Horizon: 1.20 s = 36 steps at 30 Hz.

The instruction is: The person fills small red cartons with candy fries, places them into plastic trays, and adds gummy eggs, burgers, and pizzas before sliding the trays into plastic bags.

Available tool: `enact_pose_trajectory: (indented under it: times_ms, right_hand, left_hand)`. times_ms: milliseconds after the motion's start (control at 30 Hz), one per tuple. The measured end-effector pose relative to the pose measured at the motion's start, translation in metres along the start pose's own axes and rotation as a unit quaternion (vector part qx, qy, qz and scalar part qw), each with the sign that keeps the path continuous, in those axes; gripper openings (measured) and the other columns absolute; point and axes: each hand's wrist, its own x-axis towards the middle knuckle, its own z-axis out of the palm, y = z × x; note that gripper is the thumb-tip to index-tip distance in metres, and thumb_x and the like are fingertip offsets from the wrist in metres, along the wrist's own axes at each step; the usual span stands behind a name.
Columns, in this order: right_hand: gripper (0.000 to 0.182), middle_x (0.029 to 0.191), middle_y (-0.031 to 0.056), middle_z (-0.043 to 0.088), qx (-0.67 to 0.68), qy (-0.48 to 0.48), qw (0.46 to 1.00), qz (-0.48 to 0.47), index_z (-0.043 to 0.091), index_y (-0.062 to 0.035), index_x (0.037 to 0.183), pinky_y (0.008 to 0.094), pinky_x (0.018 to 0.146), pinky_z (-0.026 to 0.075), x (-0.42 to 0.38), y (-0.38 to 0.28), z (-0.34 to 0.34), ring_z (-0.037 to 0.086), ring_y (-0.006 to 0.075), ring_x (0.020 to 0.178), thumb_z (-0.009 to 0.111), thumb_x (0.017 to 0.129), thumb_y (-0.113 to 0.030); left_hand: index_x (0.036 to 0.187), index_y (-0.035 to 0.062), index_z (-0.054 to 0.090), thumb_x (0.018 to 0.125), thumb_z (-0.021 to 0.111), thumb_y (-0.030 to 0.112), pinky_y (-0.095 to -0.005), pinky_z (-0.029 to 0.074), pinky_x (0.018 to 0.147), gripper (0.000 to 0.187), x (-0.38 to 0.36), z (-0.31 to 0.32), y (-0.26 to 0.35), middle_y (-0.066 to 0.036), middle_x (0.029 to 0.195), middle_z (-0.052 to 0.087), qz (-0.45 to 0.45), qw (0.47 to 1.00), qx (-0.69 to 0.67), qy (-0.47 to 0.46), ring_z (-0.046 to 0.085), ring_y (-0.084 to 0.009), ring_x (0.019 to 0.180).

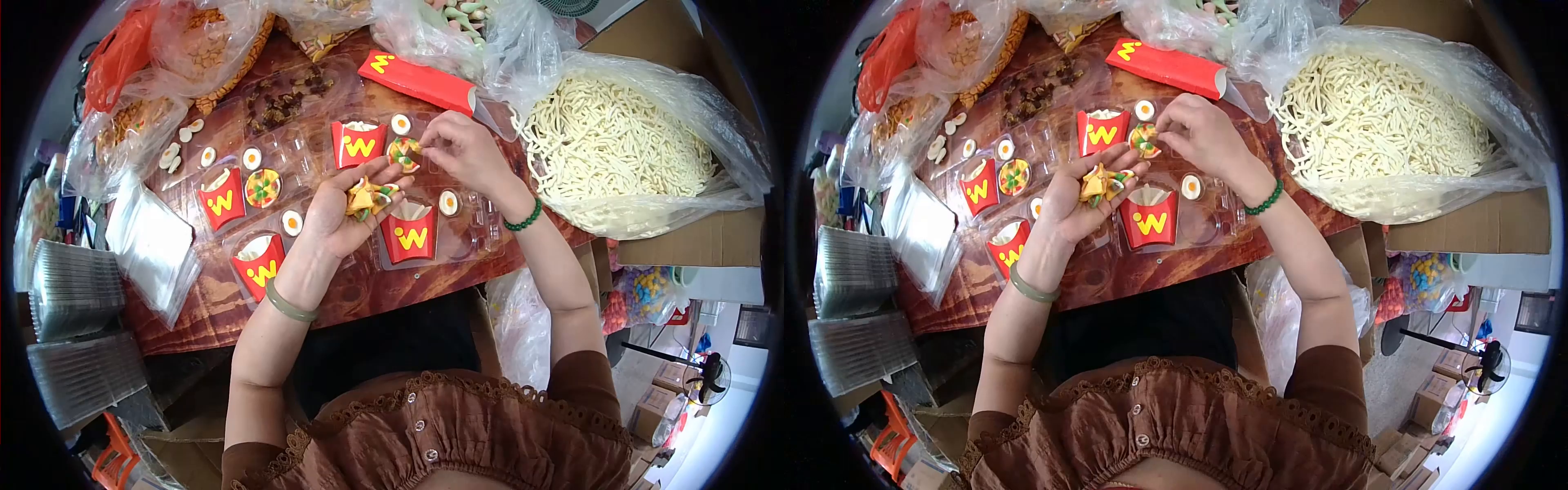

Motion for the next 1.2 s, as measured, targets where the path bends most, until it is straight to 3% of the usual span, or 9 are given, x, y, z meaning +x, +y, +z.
enact_pose_trajectory:
  times_ms: [67, 167, 600, 700, 800, 867, 1033, 1133, 1200]
  right_hand:
    - [0.01, 0.086, 0.0087, 0.061, -0.116, -0.007, 0.983, -0.141, 0.062, -0.0044, 0.084, 0.0354, 0.075, 0.049, -0.001, 0.021, 0.002, 0.058, 0.0266, 0.084, 0.065, 0.074, -0.004]
    - [0.014, 0.087, 0.0091, 0.059, -0.13, -0.071, 0.974, -0.169, 0.06, -0.0033, 0.087, 0.036, 0.077, 0.047, -0.004, 0.031, 0.006, 0.056, 0.0271, 0.088, 0.063, 0.073, 0.0]
    - [0.014, 0.088, 0.01, 0.059, -0.155, -0.054, 0.979, -0.124, 0.061, -0.0037, 0.091, 0.0367, 0.074, 0.047, -0.004, 0.031, 0.014, 0.056, 0.0281, 0.086, 0.061, 0.077, -0.002]
    - [0.011, 0.085, 0.0093, 0.058, -0.112, -0.02, 0.986, -0.125, 0.062, -0.0037, 0.09, 0.0349, 0.073, 0.047, -0.003, 0.011, 0.01, 0.057, 0.0252, 0.083, 0.063, 0.079, -0.004]
    - [0.009, 0.084, 0.0081, 0.058, 0.009, -0.039, 0.999, -0.018, 0.063, -0.0025, 0.089, 0.0313, 0.07, 0.047, -0.008, -0.02, 0.013, 0.058, 0.02, 0.078, 0.065, 0.081, -0.007]
    - [0.011, 0.083, 0.0067, 0.059, 0.008, -0.089, 0.995, -0.037, 0.064, -0.0012, 0.087, 0.028, 0.068, 0.047, -0.008, -0.024, 0.016, 0.058, 0.0147, 0.074, 0.067, 0.082, -0.011]
    - [0.013, 0.086, 0.0028, 0.063, 0.206, -0.146, 0.961, 0.109, 0.061, 0.0007, 0.09, 0.0243, 0.069, 0.049, -0.011, -0.022, 0.016, 0.059, 0.0083, 0.08, 0.064, 0.087, -0.012]
    - [0.011, 0.088, 0.0012, 0.063, 0.315, -0.045, 0.94, 0.124, 0.06, -0.0002, 0.093, 0.0192, 0.069, 0.048, -0.008, -0.017, 0.009, 0.059, 0.0042, 0.078, 0.063, 0.089, -0.01]
    - [0.012, 0.087, 0.0013, 0.064, 0.245, -0.005, 0.962, 0.118, 0.06, 0.0001, 0.093, 0.0193, 0.068, 0.049, -0.001, -0.003, 0.007, 0.059, 0.0047, 0.077, 0.063, 0.089, -0.01]
  left_hand:
    - [0.12, -0.0054, 0.047, 0.098, 0.038, 0.014, -0.0386, 0.051, 0.088, 0.031, 0.002, -0.001, 0.003, -0.02, 0.117, 0.057, 0.005, 1.0, -0.015, 0.002, 0.056, -0.0355, 0.109]
    - [0.119, -0.0054, 0.047, 0.098, 0.037, 0.014, -0.0392, 0.051, 0.088, 0.03, 0.005, 0.001, 0.005, -0.02, 0.117, 0.056, 0.031, 0.998, -0.014, 0.059, 0.055, -0.0365, 0.11]
    - [0.121, -0.005, 0.045, 0.099, 0.036, 0.015, -0.0446, 0.049, 0.093, 0.031, 0.003, 0.001, 0.007, -0.023, 0.124, 0.052, 0.032, 0.998, -0.036, 0.043, 0.052, -0.0387, 0.115]
    - [0.123, -0.0029, 0.045, 0.1, 0.034, 0.018, -0.0448, 0.048, 0.093, 0.033, 0.0, 0.005, 0.005, -0.02, 0.123, 0.053, 0.038, 0.999, -0.018, 0.024, 0.054, -0.0353, 0.113]
    - [0.125, -0.0017, 0.046, 0.099, 0.035, 0.019, -0.0437, 0.048, 0.094, 0.034, 0.003, 0.003, 0.0, -0.018, 0.123, 0.054, 0.046, 0.999, -0.019, 0.001, 0.055, -0.0316, 0.111]
    - [0.125, -0.0013, 0.046, 0.099, 0.035, 0.019, -0.043, 0.048, 0.094, 0.035, 0.004, 0.008, -0.005, -0.017, 0.123, 0.055, 0.046, 0.998, -0.032, -0.012, 0.056, -0.0297, 0.109]
    - [0.127, -0.0023, 0.045, 0.099, 0.036, 0.019, -0.0422, 0.049, 0.094, 0.036, 0.004, 0.004, -0.009, -0.018, 0.123, 0.054, 0.028, 0.999, -0.034, -0.007, 0.056, -0.0301, 0.111]
    - [0.124, -0.0042, 0.045, 0.099, 0.035, 0.018, -0.0417, 0.05, 0.095, 0.035, 0.003, 0.001, -0.006, -0.021, 0.122, 0.053, -0.01, 0.997, -0.067, -0.042, 0.053, -0.0348, 0.115]
    - [0.123, -0.0049, 0.045, 0.1, 0.035, 0.018, -0.0415, 0.05, 0.095, 0.034, 0.002, -0.002, -0.007, -0.023, 0.122, 0.052, -0.014, 0.995, -0.086, -0.038, 0.052, -0.0367, 0.116]
